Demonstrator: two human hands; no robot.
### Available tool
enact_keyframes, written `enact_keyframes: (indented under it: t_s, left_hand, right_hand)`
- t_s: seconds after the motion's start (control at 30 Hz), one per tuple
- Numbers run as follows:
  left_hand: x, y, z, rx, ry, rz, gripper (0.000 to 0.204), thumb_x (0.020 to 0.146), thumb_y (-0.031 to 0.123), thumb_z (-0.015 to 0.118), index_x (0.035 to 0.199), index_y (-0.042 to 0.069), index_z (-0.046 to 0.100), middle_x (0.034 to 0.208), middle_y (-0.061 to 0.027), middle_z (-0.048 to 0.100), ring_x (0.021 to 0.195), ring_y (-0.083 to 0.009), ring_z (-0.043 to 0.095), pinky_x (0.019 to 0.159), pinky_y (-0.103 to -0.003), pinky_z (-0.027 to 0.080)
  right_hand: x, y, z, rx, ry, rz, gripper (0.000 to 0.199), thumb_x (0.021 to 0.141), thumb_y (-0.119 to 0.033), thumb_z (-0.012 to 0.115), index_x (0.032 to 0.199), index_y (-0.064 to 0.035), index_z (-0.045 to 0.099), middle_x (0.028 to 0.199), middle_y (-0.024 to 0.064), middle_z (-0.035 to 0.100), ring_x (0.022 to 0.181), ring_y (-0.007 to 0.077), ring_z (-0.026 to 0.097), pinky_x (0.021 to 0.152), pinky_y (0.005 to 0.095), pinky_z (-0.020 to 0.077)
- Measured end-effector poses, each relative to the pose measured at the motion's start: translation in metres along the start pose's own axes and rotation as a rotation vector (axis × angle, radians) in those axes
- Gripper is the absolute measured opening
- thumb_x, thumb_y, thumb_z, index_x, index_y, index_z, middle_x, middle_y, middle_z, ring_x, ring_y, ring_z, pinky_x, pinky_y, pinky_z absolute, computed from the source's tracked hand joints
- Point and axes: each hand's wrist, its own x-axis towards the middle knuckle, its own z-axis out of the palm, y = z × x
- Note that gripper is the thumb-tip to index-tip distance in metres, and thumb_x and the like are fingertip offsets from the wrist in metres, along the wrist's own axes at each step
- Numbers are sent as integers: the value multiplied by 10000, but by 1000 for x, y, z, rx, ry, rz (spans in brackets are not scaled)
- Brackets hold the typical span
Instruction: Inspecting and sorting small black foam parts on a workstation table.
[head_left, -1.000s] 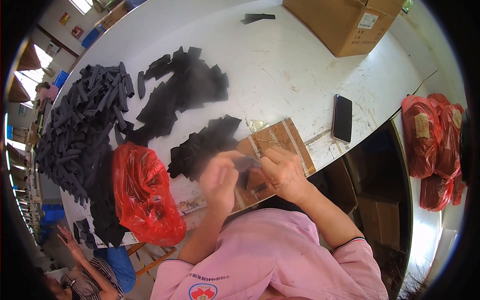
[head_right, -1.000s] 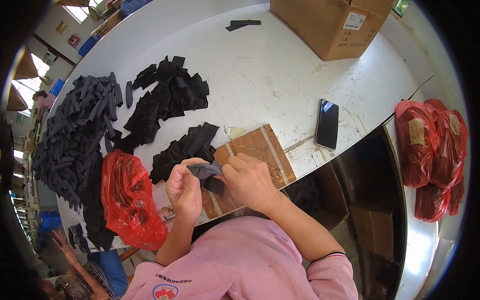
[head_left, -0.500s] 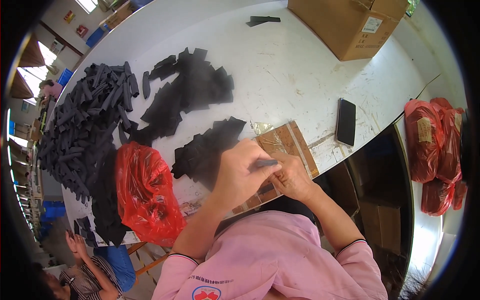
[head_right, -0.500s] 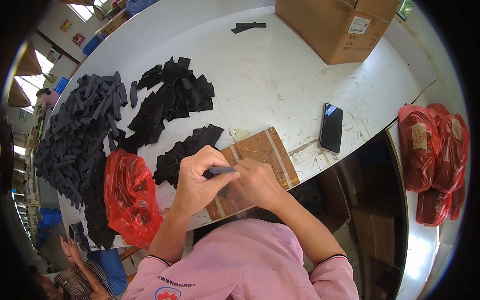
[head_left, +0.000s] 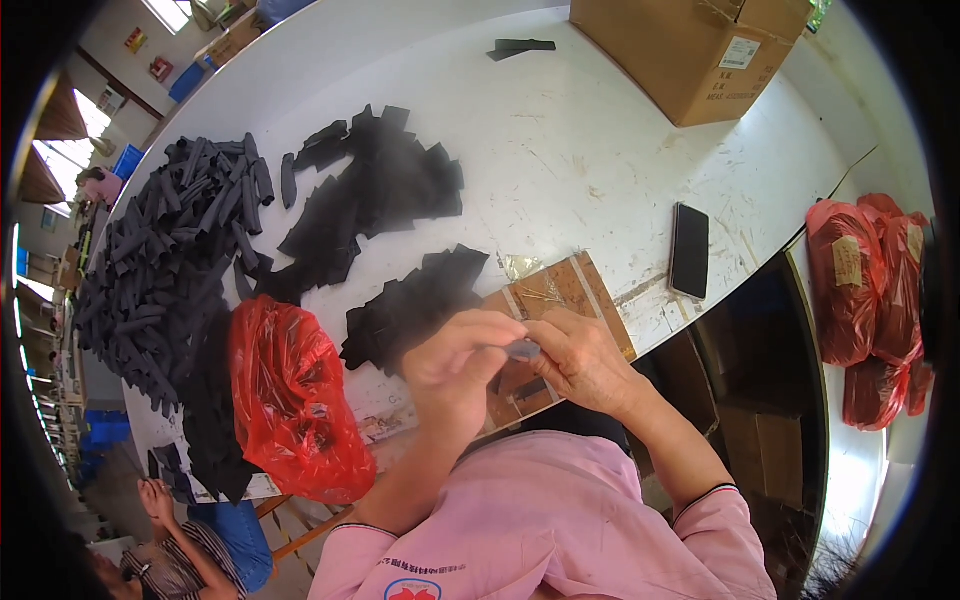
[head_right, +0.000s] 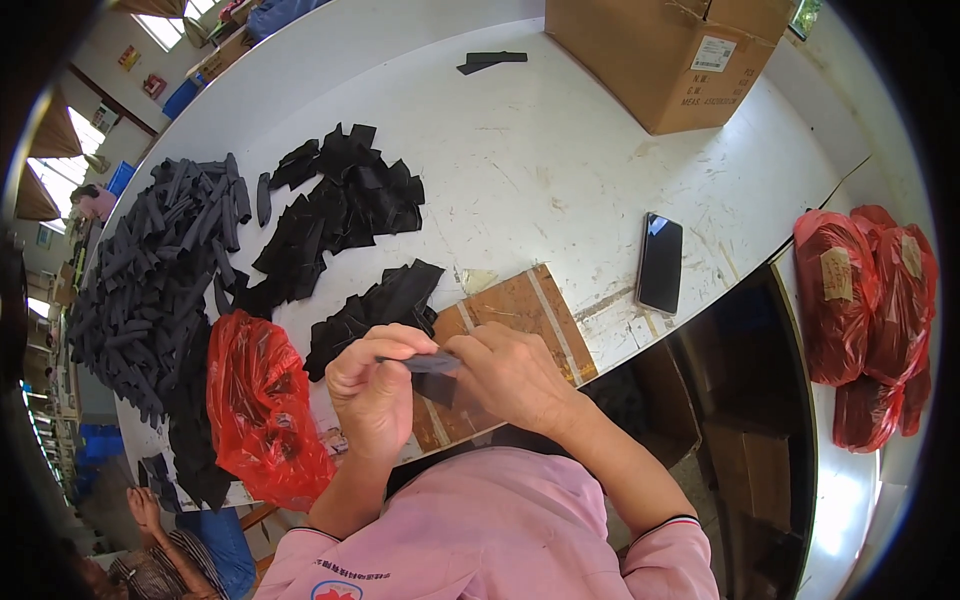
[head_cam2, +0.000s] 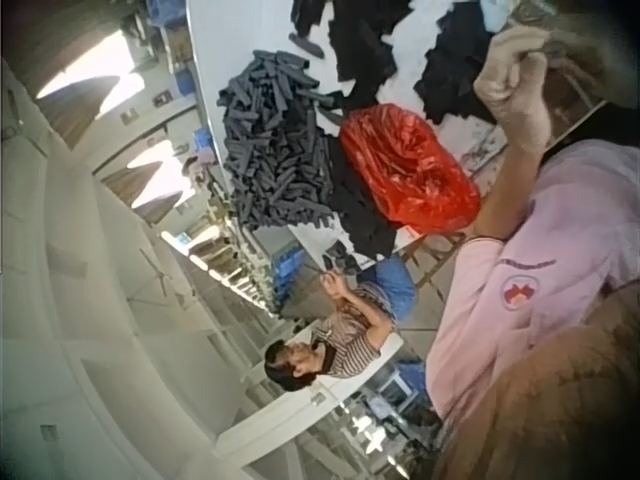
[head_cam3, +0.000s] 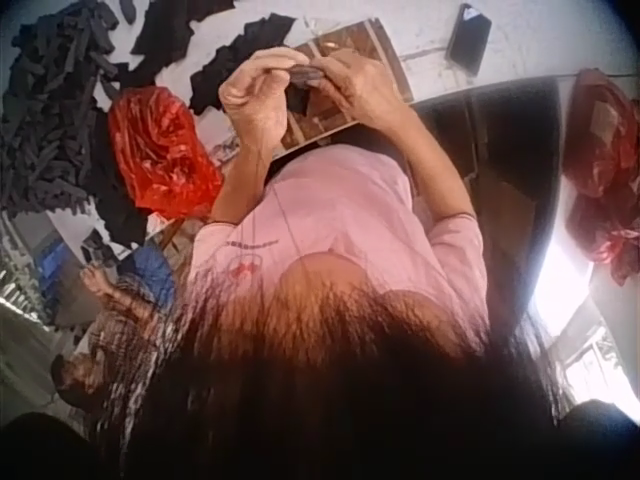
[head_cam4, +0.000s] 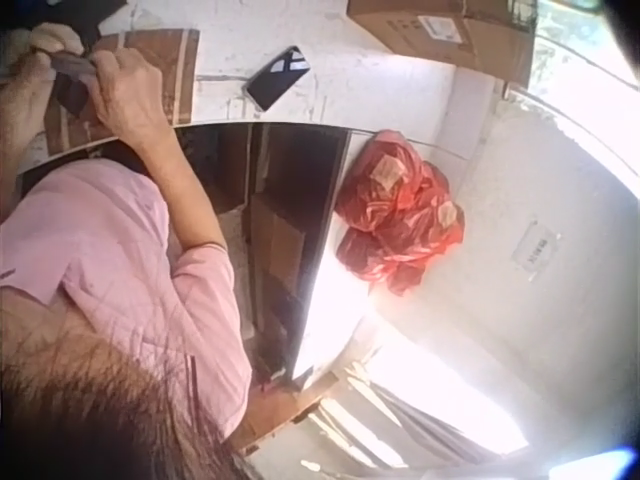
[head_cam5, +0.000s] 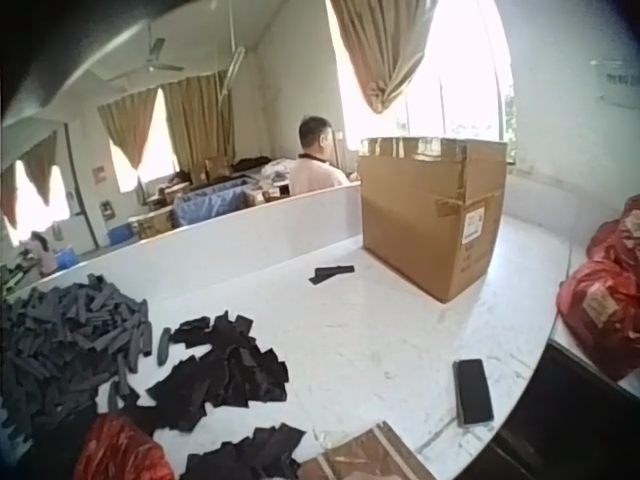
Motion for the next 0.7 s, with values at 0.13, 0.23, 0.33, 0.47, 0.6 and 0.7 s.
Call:
enact_keyframes:
  t_s: [0.13,0.23,0.33,0.47,0.6,0.7]
  left_hand:
    - [-2,-1,-14,-228,102,-75,129,823,133,548,856,10,568,865,-129,576,852,-233,520,799,-365,403]
    - [-5,-6,-16,-310,89,-146,138,813,131,562,861,2,574,852,-126,580,843,-231,524,802,-364,401]
    - [0,-2,-17,-82,45,-115,194,787,139,603,870,-34,572,846,-140,593,799,-215,551,754,-320,429]
    - [12,12,-16,394,-204,21,189,762,131,629,854,-32,599,802,-136,603,720,-186,559,645,-253,443]
    - [8,12,-21,408,-229,-8,84,783,9,566,850,-23,605,820,-98,590,728,-155,543,651,-230,419]
    - [0,-3,-25,466,-196,70,120,771,-11,555,884,-22,594,808,-99,591,725,-155,549,661,-233,428]
  right_hand:
    - [2,-5,-7,-84,-53,-39,175,704,-156,615,691,-44,481,628,82,486,596,250,522,490,348,424]
    - [-7,5,9,-17,-57,2,179,702,-78,611,678,-36,439,604,78,447,559,262,487,453,348,384]
    - [-9,2,11,-34,-1,6,203,703,-75,609,655,-40,416,604,82,448,562,263,490,457,354,382]
    - [-9,-1,8,-72,-16,14,198,699,-72,610,653,-41,419,605,83,450,565,267,492,463,357,384]
    - [-11,-4,9,-81,-5,37,197,690,-59,607,641,-36,417,597,86,451,563,270,490,464,362,384]
    - [-1,-5,-4,-63,-80,21,202,672,-39,607,630,-34,409,592,92,454,571,273,495,465,363,387]
